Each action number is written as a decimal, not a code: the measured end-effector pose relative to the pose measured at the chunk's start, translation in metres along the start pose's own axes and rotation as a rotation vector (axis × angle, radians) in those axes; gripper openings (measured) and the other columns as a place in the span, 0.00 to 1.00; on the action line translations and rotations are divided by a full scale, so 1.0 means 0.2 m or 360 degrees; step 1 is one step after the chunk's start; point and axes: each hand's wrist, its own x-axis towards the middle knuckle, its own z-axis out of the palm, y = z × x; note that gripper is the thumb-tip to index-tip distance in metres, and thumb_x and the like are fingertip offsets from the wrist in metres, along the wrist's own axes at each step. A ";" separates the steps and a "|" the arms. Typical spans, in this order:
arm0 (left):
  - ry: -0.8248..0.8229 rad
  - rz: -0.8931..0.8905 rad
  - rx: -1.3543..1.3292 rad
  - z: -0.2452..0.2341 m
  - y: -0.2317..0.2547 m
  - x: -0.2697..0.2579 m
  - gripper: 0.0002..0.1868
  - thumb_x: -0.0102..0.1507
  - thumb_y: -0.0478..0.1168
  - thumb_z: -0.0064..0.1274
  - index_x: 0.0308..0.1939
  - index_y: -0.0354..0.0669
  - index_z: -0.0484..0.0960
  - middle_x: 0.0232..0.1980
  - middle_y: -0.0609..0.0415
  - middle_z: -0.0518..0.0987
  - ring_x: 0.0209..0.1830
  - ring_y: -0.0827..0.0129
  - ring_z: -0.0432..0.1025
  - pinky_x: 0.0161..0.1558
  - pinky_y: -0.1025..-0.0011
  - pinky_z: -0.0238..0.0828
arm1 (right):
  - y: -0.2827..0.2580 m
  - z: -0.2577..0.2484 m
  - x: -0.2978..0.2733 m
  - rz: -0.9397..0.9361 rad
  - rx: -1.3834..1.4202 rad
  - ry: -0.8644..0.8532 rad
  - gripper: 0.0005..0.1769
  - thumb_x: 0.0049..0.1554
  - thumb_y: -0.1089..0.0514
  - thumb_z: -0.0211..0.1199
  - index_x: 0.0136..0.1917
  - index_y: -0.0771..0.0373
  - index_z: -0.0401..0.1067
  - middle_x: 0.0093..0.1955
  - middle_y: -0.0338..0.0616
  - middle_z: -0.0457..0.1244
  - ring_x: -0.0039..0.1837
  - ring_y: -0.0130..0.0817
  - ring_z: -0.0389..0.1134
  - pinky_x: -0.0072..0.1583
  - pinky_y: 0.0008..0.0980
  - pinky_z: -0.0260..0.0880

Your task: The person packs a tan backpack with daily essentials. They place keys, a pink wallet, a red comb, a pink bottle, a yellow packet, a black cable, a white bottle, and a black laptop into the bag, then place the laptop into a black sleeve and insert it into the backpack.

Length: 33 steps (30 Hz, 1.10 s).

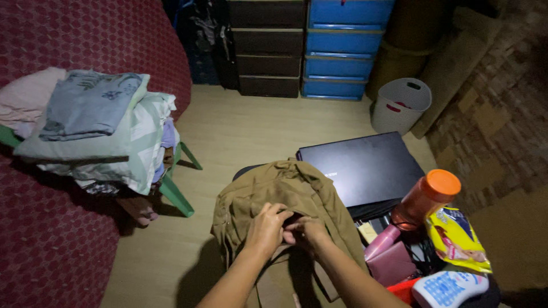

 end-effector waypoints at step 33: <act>-0.0741 -0.1050 0.0294 0.38 0.47 0.06 0.79 0.44 0.67 0.76 0.79 0.38 0.37 0.84 0.49 0.36 0.85 0.56 0.32 0.73 0.34 0.45 | -0.02 -0.66 -0.20 0.0062 -0.0556 -0.0071 0.20 0.51 0.71 0.52 0.56 0.65 0.75 0.38 0.47 0.68 0.40 0.39 0.71 0.41 0.36 0.74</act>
